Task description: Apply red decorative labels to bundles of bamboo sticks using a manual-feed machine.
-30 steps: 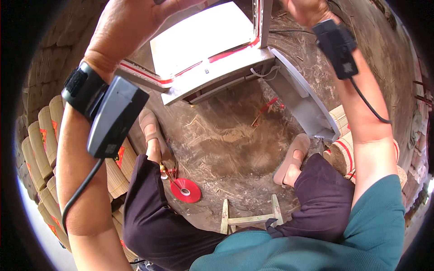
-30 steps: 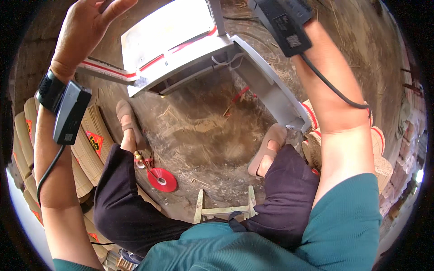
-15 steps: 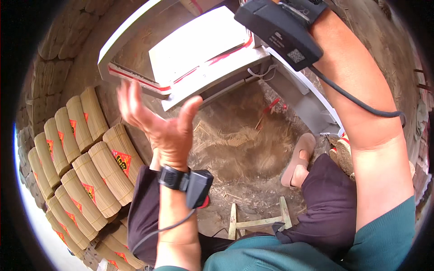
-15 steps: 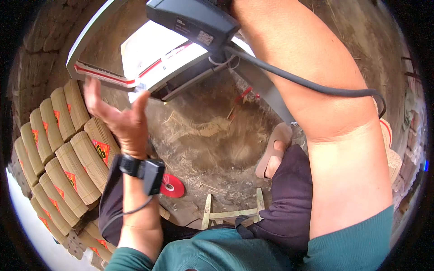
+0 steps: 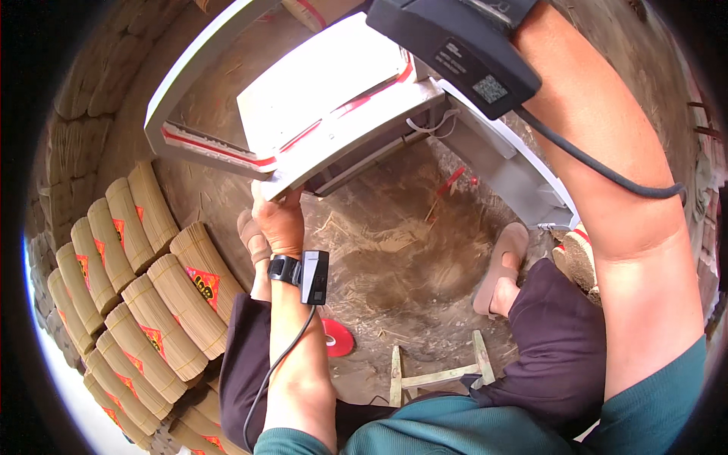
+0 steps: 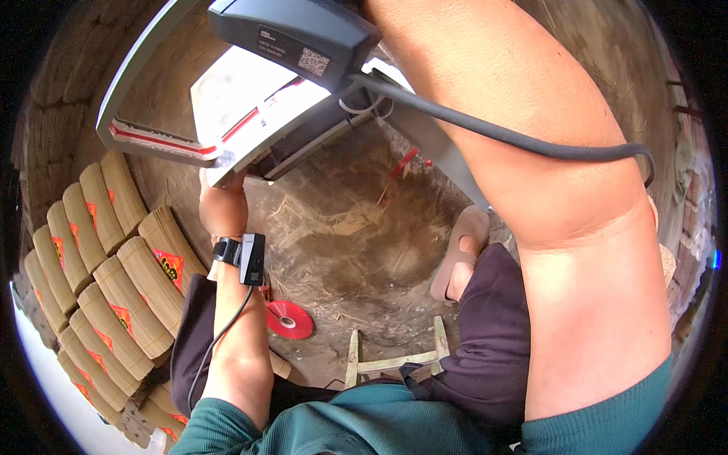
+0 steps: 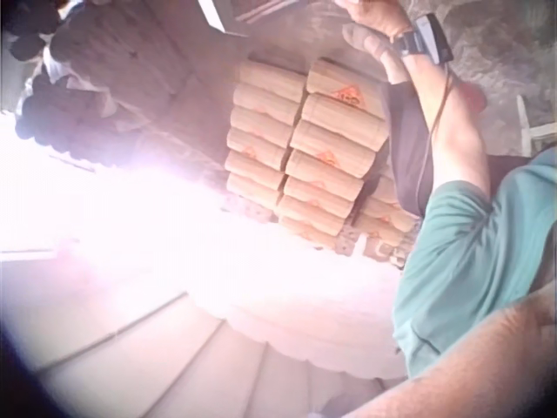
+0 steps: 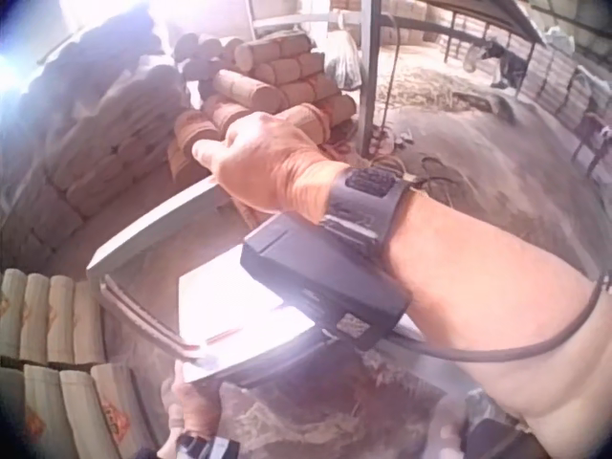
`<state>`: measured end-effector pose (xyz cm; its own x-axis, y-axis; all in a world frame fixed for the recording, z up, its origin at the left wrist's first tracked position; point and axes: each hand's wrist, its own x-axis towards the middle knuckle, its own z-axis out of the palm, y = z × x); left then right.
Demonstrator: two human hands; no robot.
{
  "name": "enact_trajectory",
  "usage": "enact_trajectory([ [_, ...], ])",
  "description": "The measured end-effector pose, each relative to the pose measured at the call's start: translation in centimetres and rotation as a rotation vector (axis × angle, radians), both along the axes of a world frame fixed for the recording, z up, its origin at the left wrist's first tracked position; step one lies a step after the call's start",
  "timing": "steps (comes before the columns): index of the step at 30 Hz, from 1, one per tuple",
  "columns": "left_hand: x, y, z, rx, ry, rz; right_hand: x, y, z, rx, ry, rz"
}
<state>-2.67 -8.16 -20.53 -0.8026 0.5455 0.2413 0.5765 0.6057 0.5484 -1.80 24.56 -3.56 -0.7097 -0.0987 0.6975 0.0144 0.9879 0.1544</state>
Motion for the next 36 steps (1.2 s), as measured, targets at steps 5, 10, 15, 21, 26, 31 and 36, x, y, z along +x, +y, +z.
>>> enact_trajectory([
  [5, -0.7, -0.5, 1.0, 0.095, -0.23, -0.011, 0.2, -0.6, 0.5, -0.174, -0.205, -0.016],
  [10, -0.3, 0.7, 1.7, 0.037, -0.117, 0.06, 0.3, -0.8, 0.9, -0.268, -0.242, -0.014],
  [15, -1.5, -0.5, 0.7, 0.008, -0.008, -0.064, 0.6, -0.6, 0.8, -0.346, -0.267, -0.007],
  [21, -1.6, -0.5, 0.0, 0.014, 0.024, -0.14, 0.6, -1.0, 1.1, -0.398, -0.278, 0.006],
  [26, -1.9, -0.1, -0.2, 0.052, -0.007, -0.041, 0.9, -1.0, 1.0, -0.439, -0.28, 0.008],
  [31, -2.0, -0.3, 0.0, 0.014, 0.048, -0.118, 1.0, -0.9, 1.1, -0.459, -0.289, 0.009],
  [36, -1.9, -0.3, 0.0, 0.029, 0.09, -0.111, 0.9, -0.9, 1.3, -0.485, -0.282, 0.016],
])
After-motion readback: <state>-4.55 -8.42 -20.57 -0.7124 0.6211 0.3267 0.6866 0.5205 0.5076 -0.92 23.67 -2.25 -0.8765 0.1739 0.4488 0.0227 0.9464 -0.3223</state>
